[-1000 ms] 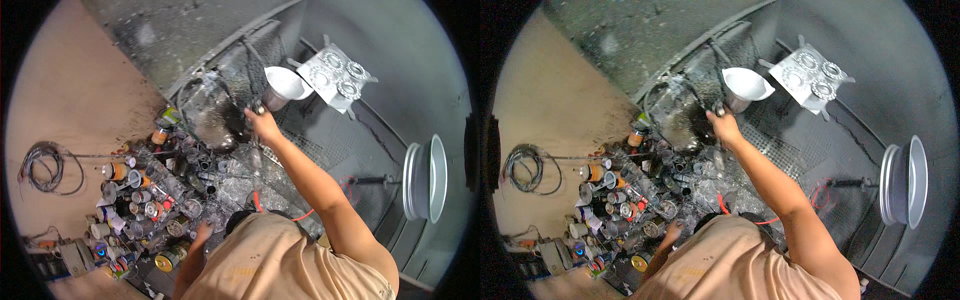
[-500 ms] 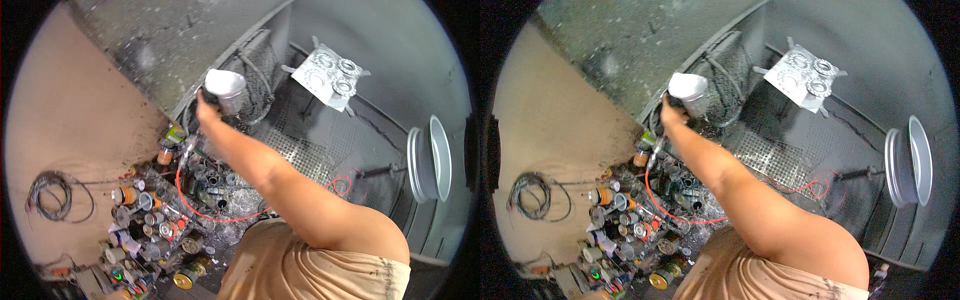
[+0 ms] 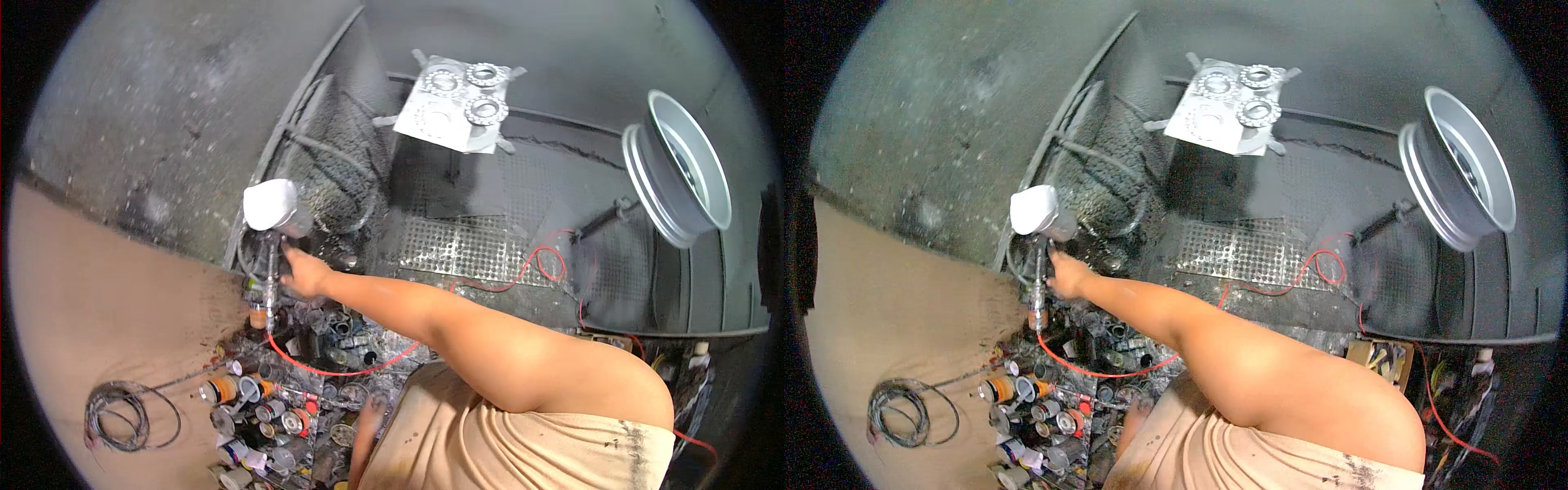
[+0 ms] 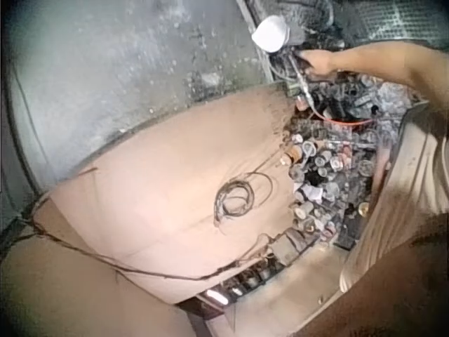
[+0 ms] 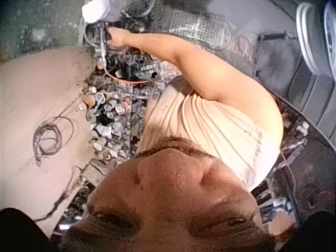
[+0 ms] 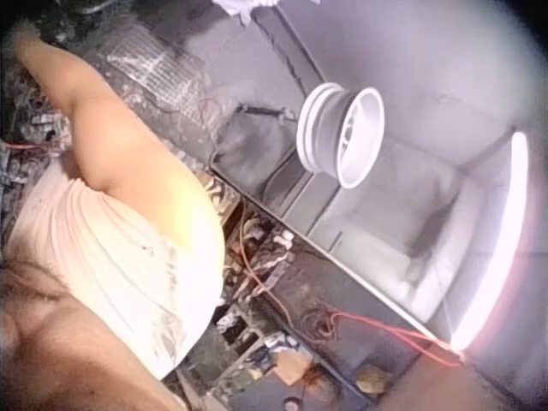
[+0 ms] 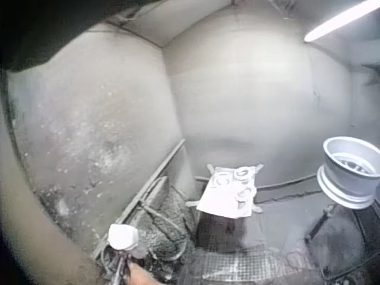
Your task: Apply paint to a car wheel rim using a spray gun in a paint booth.
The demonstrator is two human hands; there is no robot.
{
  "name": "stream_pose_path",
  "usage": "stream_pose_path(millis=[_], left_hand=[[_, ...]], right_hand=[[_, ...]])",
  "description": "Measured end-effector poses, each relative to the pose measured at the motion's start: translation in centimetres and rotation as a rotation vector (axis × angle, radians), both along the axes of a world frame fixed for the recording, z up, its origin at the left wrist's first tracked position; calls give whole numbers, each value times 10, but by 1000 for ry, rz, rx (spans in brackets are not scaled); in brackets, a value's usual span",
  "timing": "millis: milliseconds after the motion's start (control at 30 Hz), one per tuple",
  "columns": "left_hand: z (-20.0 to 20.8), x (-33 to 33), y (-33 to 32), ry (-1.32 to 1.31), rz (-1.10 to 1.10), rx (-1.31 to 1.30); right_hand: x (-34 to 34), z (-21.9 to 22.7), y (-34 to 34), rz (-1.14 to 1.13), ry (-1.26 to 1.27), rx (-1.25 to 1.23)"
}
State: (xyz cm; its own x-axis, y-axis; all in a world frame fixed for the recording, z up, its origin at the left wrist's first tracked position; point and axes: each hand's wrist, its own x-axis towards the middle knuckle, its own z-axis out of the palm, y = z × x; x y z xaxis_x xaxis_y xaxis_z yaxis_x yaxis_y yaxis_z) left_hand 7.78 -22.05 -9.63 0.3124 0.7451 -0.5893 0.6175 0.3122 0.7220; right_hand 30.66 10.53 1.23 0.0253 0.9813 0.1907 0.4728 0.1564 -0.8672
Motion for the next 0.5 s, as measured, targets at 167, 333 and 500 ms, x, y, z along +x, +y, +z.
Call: stream_pose_path(millis=[167,333,500], left_hand=[[4,49,45,-135,67,-92],[-8,150,14,-94,-110,37],[-58,213,-33,-71,-434,141]], right_hand=[[94,4,-126,282,-35,-26],[274,-106,-348,105,-49,-492],[370,-196,-555,-369,66,-920]])
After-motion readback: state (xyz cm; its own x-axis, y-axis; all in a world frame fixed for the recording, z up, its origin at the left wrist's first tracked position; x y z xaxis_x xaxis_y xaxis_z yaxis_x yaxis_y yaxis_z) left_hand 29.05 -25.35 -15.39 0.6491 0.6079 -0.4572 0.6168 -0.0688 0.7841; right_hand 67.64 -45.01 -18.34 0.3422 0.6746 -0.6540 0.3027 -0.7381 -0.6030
